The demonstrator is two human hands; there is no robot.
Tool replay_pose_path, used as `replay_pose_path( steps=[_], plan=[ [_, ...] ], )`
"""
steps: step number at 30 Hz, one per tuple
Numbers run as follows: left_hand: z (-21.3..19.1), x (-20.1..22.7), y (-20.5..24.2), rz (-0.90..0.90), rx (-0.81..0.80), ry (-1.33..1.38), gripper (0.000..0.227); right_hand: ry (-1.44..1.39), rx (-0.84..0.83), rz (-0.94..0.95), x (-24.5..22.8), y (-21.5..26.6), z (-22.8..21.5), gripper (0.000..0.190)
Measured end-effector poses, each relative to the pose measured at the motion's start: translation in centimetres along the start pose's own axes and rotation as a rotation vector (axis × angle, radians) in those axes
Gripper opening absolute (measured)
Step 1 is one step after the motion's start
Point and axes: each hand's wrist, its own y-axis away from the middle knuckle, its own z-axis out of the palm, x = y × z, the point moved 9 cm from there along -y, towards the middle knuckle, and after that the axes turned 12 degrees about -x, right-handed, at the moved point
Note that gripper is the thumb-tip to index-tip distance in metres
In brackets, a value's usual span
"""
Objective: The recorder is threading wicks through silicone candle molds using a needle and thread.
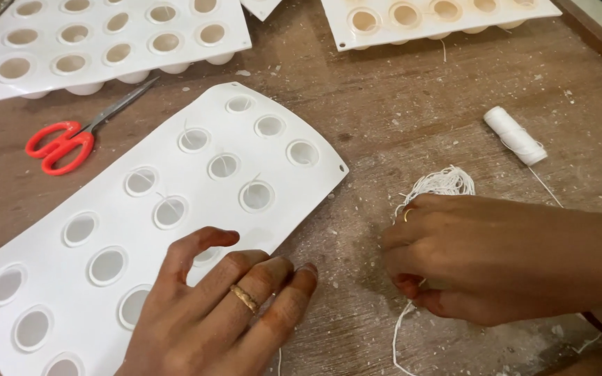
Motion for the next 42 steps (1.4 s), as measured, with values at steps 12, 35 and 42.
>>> replay_pose_path(
  steps=[12,35,42],
  plan=[
    [-0.5,0.7,-0.5,0.044,0.099,0.285,0.035,-0.272,0.551,-0.442,-0.6,0.1,-1.9,0.017],
    [1.2,0.2,0.2,-0.015,0.026,0.228,0.027,-0.336,0.675,-0.515,-1.2,1.1,-2.5,0.022],
    [-0.1,0.3,-0.4,-0.025,0.077,0.219,0.027,-0.325,0.749,-0.552,-1.8,1.5,-3.0,0.026]
  ],
)
